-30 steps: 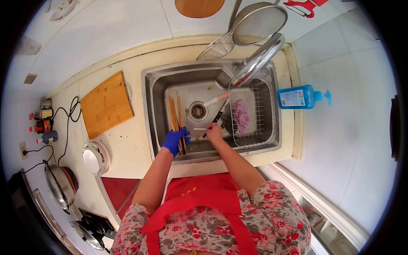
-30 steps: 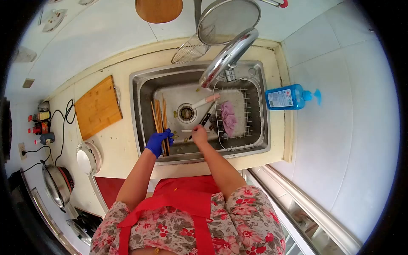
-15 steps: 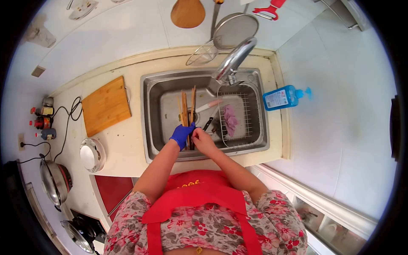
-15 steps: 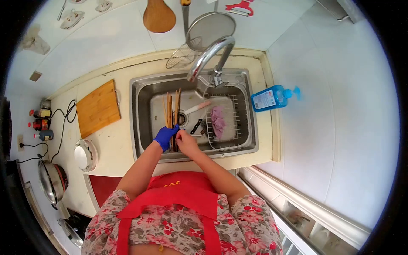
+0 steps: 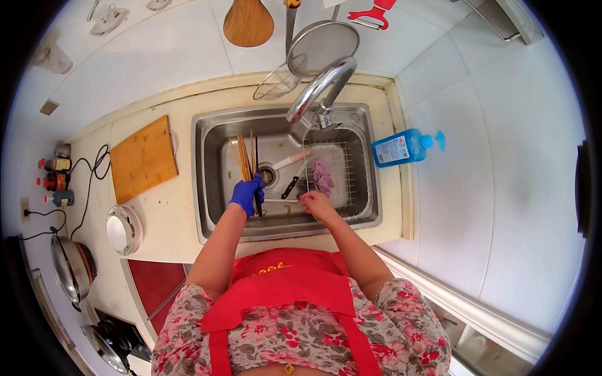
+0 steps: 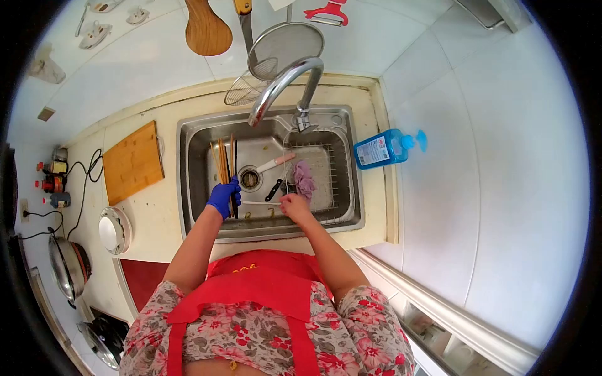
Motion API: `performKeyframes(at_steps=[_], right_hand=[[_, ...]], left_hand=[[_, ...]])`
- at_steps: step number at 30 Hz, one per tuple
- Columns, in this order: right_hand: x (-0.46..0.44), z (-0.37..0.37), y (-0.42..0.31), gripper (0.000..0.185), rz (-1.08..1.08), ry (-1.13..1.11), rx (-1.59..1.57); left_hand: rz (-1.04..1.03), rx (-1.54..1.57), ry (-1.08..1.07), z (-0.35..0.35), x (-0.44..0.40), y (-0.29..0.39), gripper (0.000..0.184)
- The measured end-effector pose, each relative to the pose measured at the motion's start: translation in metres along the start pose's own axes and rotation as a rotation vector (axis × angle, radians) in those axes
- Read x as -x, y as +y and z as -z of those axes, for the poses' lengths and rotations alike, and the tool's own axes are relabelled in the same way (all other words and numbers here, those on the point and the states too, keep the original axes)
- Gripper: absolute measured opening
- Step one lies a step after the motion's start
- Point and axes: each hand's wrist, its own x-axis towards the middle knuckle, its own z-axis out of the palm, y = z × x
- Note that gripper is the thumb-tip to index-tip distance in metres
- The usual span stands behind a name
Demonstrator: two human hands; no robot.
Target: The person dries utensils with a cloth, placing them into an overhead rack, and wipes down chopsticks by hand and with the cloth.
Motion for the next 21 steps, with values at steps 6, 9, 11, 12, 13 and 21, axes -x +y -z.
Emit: performKeyframes(at_steps=[6, 9, 11, 12, 13, 21], right_hand=[[-0.077, -0.076, 0.052, 0.038, 0.256, 0.084, 1.087], [-0.089, -0.079, 0.013, 0.034, 0.062, 0.694, 0.975], [-0.101, -0.059, -0.011, 0.031, -0.376, 0.586, 0.704], [-0.109, -0.058, -0.004, 0.031, -0.363, 0.571, 0.704], [-0.121, -0.059, 0.015, 0.028, -0.315, 0.529, 0.828], [-0.086, -0.064, 0.007, 0.015, 0.405, 0.223, 1.111]], left_hand=[[0.135, 0.028, -0.049, 0.008, 0.003, -0.002, 0.008], [0.100, 0.090, -0.073, 0.010, 0.012, -0.002, 0.010], [0.086, 0.081, -0.076, 0.010, 0.023, 0.006, 0.005], [0.101, 0.098, -0.057, 0.011, 0.029, 0.012, 0.007], [0.091, 0.101, -0.043, 0.017, 0.029, 0.014, 0.007], [0.054, 0.144, -0.079, 0.029, 0.022, 0.013, 0.018]])
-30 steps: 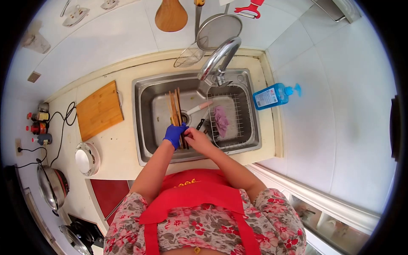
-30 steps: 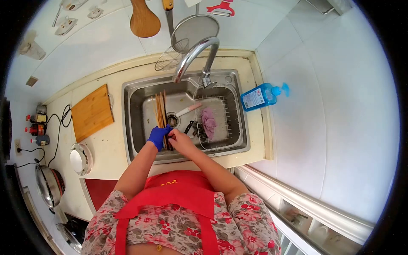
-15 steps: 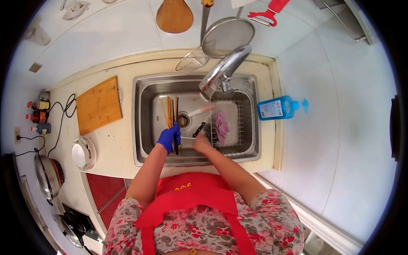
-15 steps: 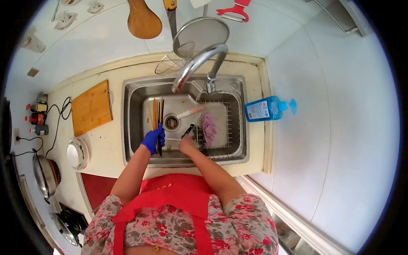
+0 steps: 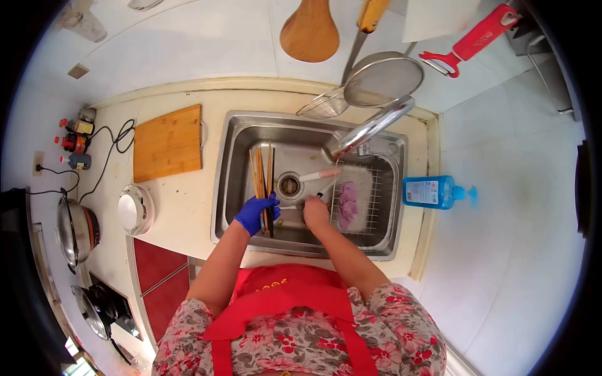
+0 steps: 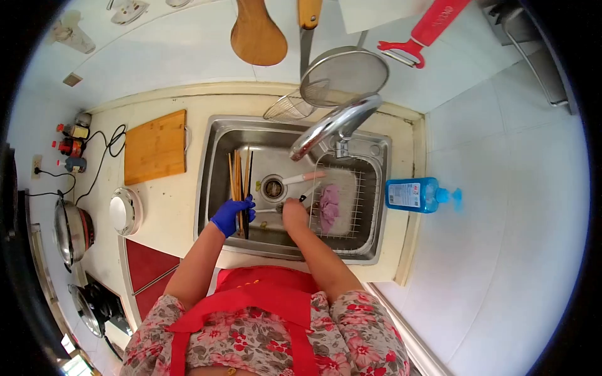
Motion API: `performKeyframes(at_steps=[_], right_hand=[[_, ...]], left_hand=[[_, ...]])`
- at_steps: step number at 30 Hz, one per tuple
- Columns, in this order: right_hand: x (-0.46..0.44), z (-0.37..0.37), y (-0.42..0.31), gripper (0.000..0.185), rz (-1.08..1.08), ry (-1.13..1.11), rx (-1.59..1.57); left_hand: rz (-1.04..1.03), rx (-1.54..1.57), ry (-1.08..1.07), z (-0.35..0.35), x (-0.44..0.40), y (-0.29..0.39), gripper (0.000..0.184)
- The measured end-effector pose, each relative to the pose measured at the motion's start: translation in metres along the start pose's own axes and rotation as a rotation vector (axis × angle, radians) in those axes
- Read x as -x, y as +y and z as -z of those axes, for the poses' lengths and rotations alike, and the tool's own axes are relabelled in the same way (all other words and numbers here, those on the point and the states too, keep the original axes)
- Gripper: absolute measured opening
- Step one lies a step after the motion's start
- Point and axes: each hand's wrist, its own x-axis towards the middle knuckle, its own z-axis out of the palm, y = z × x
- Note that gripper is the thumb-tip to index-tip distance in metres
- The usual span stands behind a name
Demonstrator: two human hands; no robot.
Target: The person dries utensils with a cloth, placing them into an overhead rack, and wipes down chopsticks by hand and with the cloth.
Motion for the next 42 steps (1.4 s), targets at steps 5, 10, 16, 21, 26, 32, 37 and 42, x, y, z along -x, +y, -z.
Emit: performKeyframes(at_steps=[5, 10, 16, 21, 26, 32, 37, 42], right_hand=[[0.040, 0.179, -0.012, 0.017, -0.105, 0.307, -0.299], [0.001, 0.231, 0.029, 0.016, -0.039, 0.825, -0.207], [-0.033, 0.212, 0.042, 0.018, -0.042, 0.686, -0.163], [-0.027, 0.212, 0.041, 0.017, -0.051, 0.693, -0.240], [-0.020, 0.202, 0.036, 0.022, -0.073, 0.712, -0.209], [-0.019, 0.210, 0.031, 0.021, 0.018, 0.813, -0.114], [-0.006, 0.224, -0.013, 0.019, -0.002, 0.814, -0.590], [-0.025, 0.180, -0.056, 0.035, -0.057, 0.148, -0.919]], left_hand=[[0.005, 0.141, -0.133, -0.014, -0.012, 0.000, 0.021], [0.018, 0.194, -0.203, -0.041, -0.022, 0.005, 0.017], [0.089, 0.435, -0.286, -0.055, -0.044, 0.012, 0.006], [0.120, 0.602, -0.115, -0.069, -0.067, 0.024, 0.007], [0.101, 0.700, -0.001, -0.087, -0.079, 0.035, 0.009], [0.159, 0.639, -0.136, -0.084, -0.099, 0.038, 0.011], [0.172, 0.327, -0.111, -0.098, -0.098, 0.034, 0.010], [0.137, 0.108, -0.090, -0.077, -0.065, -0.004, 0.015]])
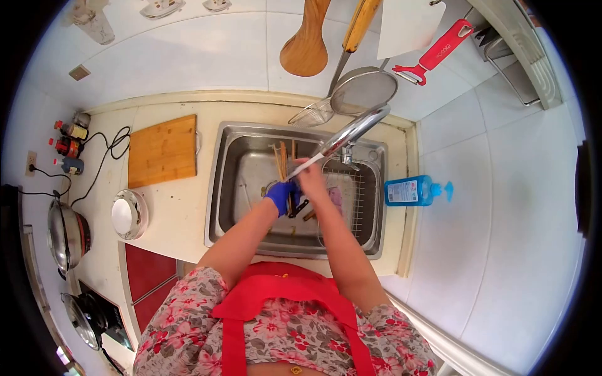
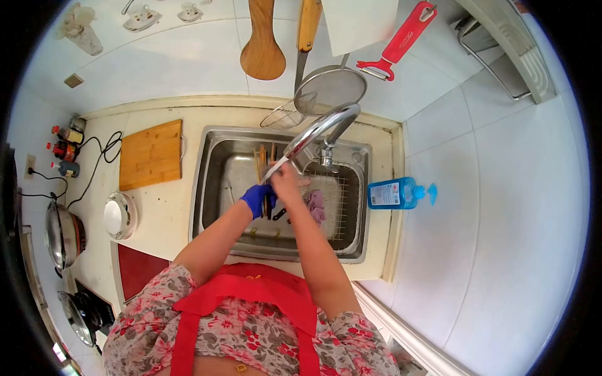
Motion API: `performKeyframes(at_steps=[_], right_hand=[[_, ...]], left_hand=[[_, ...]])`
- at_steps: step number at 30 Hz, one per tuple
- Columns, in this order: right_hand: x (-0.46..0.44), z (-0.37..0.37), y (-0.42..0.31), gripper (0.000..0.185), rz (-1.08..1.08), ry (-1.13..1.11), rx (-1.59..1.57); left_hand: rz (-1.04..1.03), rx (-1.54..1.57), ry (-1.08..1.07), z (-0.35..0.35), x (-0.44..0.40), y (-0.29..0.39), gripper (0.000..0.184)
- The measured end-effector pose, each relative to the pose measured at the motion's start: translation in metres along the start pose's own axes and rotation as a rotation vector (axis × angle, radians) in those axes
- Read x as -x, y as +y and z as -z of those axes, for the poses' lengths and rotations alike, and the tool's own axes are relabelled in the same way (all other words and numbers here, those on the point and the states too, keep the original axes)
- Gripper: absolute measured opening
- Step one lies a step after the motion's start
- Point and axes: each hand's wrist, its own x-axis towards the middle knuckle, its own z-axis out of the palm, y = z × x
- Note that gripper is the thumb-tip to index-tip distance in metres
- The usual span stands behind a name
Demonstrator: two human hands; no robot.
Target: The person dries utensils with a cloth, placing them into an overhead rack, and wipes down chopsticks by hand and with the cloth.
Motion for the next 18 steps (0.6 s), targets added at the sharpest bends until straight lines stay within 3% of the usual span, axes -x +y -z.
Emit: performKeyframes(at_steps=[3, 4, 6, 10, 12, 13, 14, 16, 18], right_hand=[[0.008, -0.048, 0.038, 0.039, 0.119, 0.138, 0.024], [0.008, -0.051, 0.038, 0.039, 0.119, 0.138, 0.020], [0.004, -0.054, 0.035, 0.032, -0.087, 0.113, 0.021], [-0.031, -0.029, 0.027, 0.033, -0.210, 0.100, 0.235], [-0.033, -0.026, 0.031, 0.028, -0.390, 0.165, -0.314], [-0.049, -0.046, 0.078, 0.024, -0.388, 0.190, -0.315], [-0.042, -0.053, 0.073, 0.024, -0.381, 0.193, -0.312], [-0.013, -0.067, 0.064, 0.027, -0.535, -0.035, -0.498], [-0.012, -0.062, 0.051, 0.029, -0.545, 0.045, -0.458]], left_hand=[[-0.235, -0.397, 0.133, -0.001, 0.030, -0.005, 0.016], [-0.236, -0.400, 0.136, 0.004, 0.036, -0.003, 0.016], [-0.139, -0.598, 0.056, 0.009, 0.049, -0.004, 0.018], [-0.074, -0.546, 0.047, -0.001, 0.078, -0.008, 0.019], [0.049, -0.418, -0.037, -0.004, 0.090, -0.004, 0.019], [0.115, -0.323, -0.107, 0.003, 0.086, 0.002, 0.021], [0.109, -0.324, -0.113, 0.010, 0.079, 0.009, 0.021], [0.145, -0.350, -0.123, 0.023, 0.072, 0.017, 0.020], [0.169, -0.394, -0.117, 0.025, 0.072, 0.012, 0.017]])
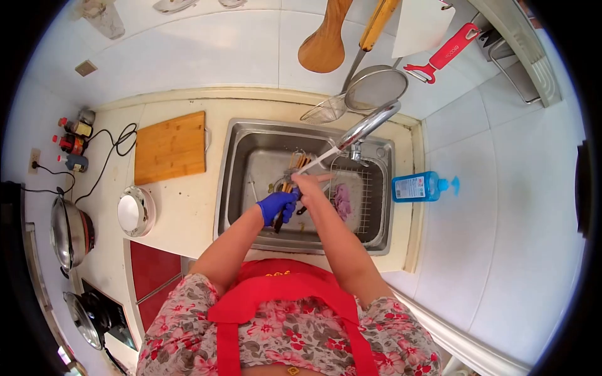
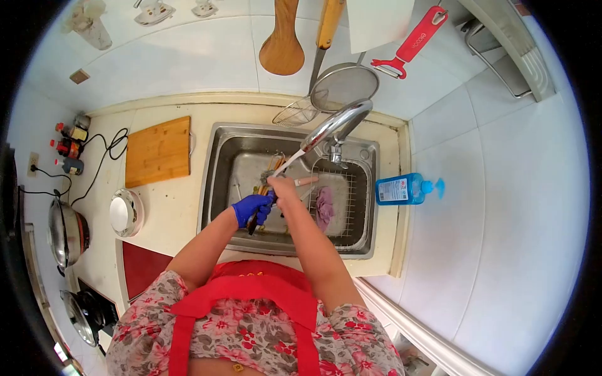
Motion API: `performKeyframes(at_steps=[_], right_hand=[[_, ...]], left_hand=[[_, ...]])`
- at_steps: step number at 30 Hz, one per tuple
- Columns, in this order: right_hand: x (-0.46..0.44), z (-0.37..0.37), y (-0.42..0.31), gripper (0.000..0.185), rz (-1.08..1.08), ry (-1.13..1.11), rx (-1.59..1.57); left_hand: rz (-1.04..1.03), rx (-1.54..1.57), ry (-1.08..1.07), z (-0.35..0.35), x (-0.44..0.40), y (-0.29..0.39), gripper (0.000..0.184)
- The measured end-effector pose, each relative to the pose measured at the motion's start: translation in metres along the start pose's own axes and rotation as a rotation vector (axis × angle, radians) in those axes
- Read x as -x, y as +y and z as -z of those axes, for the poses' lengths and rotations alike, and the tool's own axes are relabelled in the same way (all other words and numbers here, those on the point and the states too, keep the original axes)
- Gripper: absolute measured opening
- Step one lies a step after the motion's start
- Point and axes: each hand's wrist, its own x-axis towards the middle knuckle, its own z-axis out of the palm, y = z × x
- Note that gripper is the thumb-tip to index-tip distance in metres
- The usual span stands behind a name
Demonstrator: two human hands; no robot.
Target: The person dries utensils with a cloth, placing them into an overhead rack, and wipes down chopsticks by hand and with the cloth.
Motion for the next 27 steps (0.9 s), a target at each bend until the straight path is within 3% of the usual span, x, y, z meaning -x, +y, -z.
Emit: performKeyframes(at_steps=[4, 5, 8, 9, 11, 13, 15, 19, 20, 21, 22, 23, 24, 26, 27], right_hand=[[0.008, 0.007, -0.039, 0.036, -0.080, 0.213, -0.087], [-0.016, 0.010, -0.028, 0.036, -0.037, 0.267, -0.229], [0.007, 0.002, -0.029, 0.035, -0.005, 0.174, -0.449], [0.013, -0.004, -0.018, 0.035, -0.001, 0.174, -0.448], [0.020, -0.014, 0.011, 0.063, -0.069, -0.059, -0.147], [0.022, -0.010, 0.002, 0.054, -0.066, 0.019, -0.114], [-0.016, -0.007, 0.024, 0.115, 0.119, 0.312, -0.066], [-0.042, 0.007, 0.007, 0.094, -0.029, 0.457, -0.281], [-0.078, 0.026, 0.025, 0.073, -0.036, 0.429, -0.315], [-0.084, 0.034, 0.029, 0.064, -0.041, 0.412, -0.333], [-0.081, 0.040, 0.025, 0.055, -0.046, 0.394, -0.350], [-0.072, 0.049, 0.027, 0.069, -0.084, 0.095, -0.524], [-0.054, 0.053, 0.023, 0.085, -0.121, -0.207, -0.686], [-0.029, 0.031, 0.029, 0.080, -0.161, -0.114, -0.592], [-0.022, 0.024, 0.037, 0.056, -0.028, -0.076, -0.347]], left_hand=[[0.016, 0.073, -0.042, -0.016, 0.014, -0.006, 0.012], [0.012, 0.027, -0.056, -0.017, 0.017, -0.007, 0.012], [0.011, -0.024, -0.060, -0.005, 0.019, -0.002, 0.013], [0.010, -0.027, -0.056, 0.001, 0.016, 0.002, 0.016], [0.024, -0.098, 0.014, 0.014, 0.002, 0.003, 0.018], [-0.016, -0.163, 0.069, 0.003, 0.006, 0.001, 0.026], [-0.032, -0.204, 0.124, -0.014, 0.013, -0.006, 0.024], [-0.053, -0.471, 0.151, -0.008, 0.013, -0.006, 0.027], [-0.026, -0.601, 0.159, -0.006, 0.016, -0.004, 0.029], [-0.025, -0.599, 0.165, 0.001, 0.011, -0.006, 0.029], [-0.086, -0.804, 0.338, 0.009, 0.002, -0.008, 0.027], [-0.149, -1.004, 0.510, 0.017, -0.006, -0.010, 0.026], [-0.152, -0.999, 0.511, 0.016, -0.007, -0.011, 0.026], [-0.297, -1.425, 0.778, 0.004, -0.007, -0.013, 0.022], [-0.234, -1.361, 0.759, -0.006, -0.005, -0.008, 0.021]])
